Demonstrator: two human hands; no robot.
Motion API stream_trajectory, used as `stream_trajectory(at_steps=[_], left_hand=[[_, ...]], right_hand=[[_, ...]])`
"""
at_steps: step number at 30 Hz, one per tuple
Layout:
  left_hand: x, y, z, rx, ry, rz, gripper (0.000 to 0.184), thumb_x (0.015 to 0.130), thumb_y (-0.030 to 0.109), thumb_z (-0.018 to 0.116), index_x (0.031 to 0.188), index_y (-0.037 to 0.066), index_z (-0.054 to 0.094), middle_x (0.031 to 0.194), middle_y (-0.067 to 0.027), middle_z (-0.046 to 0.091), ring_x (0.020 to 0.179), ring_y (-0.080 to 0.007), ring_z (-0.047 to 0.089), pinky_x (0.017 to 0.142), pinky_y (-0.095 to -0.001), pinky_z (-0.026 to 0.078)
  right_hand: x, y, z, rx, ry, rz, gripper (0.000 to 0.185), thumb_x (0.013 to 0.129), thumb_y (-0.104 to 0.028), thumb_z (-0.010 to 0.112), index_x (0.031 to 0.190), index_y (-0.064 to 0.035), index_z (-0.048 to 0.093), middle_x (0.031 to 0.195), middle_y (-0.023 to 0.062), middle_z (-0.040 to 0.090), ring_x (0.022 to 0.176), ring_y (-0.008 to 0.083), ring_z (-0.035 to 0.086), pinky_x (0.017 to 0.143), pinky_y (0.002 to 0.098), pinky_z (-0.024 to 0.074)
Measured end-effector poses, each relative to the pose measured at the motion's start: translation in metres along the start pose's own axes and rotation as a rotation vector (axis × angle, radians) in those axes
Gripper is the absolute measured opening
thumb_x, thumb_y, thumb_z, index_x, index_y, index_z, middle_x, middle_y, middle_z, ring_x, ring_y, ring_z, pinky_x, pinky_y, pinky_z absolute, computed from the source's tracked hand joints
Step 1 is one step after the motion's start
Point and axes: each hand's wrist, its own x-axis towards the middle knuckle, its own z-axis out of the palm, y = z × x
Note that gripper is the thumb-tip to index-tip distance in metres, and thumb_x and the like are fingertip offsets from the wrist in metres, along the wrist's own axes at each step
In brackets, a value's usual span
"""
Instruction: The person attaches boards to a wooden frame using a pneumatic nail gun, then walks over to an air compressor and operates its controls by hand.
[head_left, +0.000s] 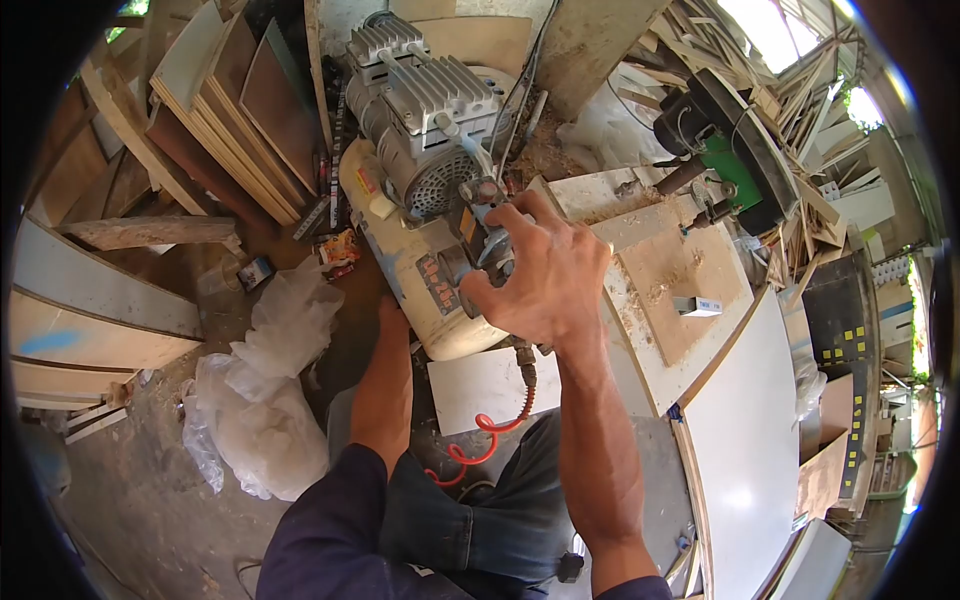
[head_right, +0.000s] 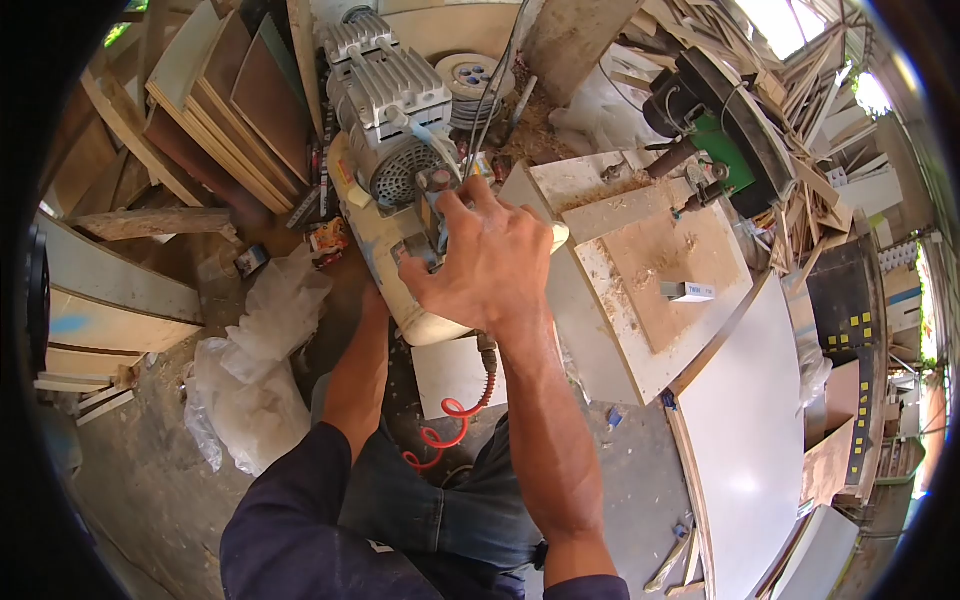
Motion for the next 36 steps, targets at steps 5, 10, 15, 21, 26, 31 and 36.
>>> stream_trajectory(at_steps=[5,10,15,21,26,31,36], left_hand=[[0.002,0.000,0.002,-0.007,-0.001,0.001,0.040,0.103,0.030,0.048,0.118,-0.003,0.066,0.109,-0.0138,0.072,0.102,-0.0311,0.069,0.090,-0.0456,0.054],[0.002,0.003,0.006,-0.016,0.002,-0.003,0.040,0.103,0.030,0.048,0.118,-0.003,0.066,0.109,-0.0138,0.072,0.102,-0.0312,0.069,0.090,-0.0457,0.054],[0.001,0.006,0.007,-0.031,0.020,-0.004,0.040,0.103,0.030,0.048,0.118,-0.003,0.066,0.109,-0.0138,0.072,0.102,-0.0312,0.069,0.090,-0.0458,0.054],[-0.019,0.006,0.013,-0.135,0.172,-0.043,0.040,0.103,0.030,0.048,0.118,-0.003,0.066,0.109,-0.0137,0.072,0.102,-0.0313,0.069,0.091,-0.0459,0.054],[-0.091,0.011,0.015,0.065,0.282,-0.075,0.051,0.102,0.046,0.050,0.122,0.001,0.064,0.107,-0.0111,0.071,0.099,-0.0269,0.069,0.084,-0.0426,0.055],[-0.138,-0.013,0.051,0.348,-0.020,0.236,0.073,0.098,0.051,0.061,0.148,0.000,0.046,0.147,-0.0240,0.049,0.132,-0.0328,0.052,0.109,-0.0447,0.040],[-0.178,-0.030,0.064,1.183,0.029,0.525,0.117,0.088,0.070,0.062,0.161,0.001,0.001,0.160,-0.0421,0.004,0.151,-0.0532,0.007,0.122,-0.0519,0.016]], right_hand=[[0.000,0.000,0.000,-0.005,0.006,-0.007,0.053,0.059,-0.033,0.070,0.105,-0.0061,0.074,0.109,0.0086,0.069,0.088,0.0340,0.071,0.075,0.0436,0.0551],[0.000,0.000,0.000,-0.003,0.001,-0.004,0.053,0.059,-0.033,0.070,0.104,-0.0058,0.074,0.109,0.0089,0.070,0.089,0.0342,0.071,0.075,0.0442,0.0547],[0.000,0.000,0.001,-0.011,0.007,0.005,0.053,0.059,-0.034,0.070,0.103,-0.0058,0.074,0.109,0.0091,0.070,0.089,0.0346,0.071,0.076,0.0443,0.0544],[0.000,0.003,0.000,-0.061,-0.010,0.009,0.044,0.062,-0.036,0.070,0.094,-0.0063,0.073,0.090,0.0132,0.070,0.082,0.0365,0.070,0.072,0.0459,0.0533],[-0.003,0.005,0.005,-0.084,-0.017,0.003,0.032,0.067,-0.038,0.069,0.074,-0.0074,0.074,0.064,0.0175,0.066,0.070,0.0402,0.067,0.068,0.0480,0.0524],[-0.005,0.000,0.006,-0.172,-0.034,-0.013,0.036,0.073,-0.039,0.066,0.069,-0.0045,0.075,0.068,0.0260,0.066,0.067,0.0441,0.066,0.067,0.0503,0.0532],[-0.015,-0.013,0.009,-0.183,-0.003,-0.128,0.035,0.073,-0.035,0.064,0.064,-0.0023,0.071,0.061,0.0248,0.063,0.061,0.0428,0.064,0.067,0.0498,0.0525]])
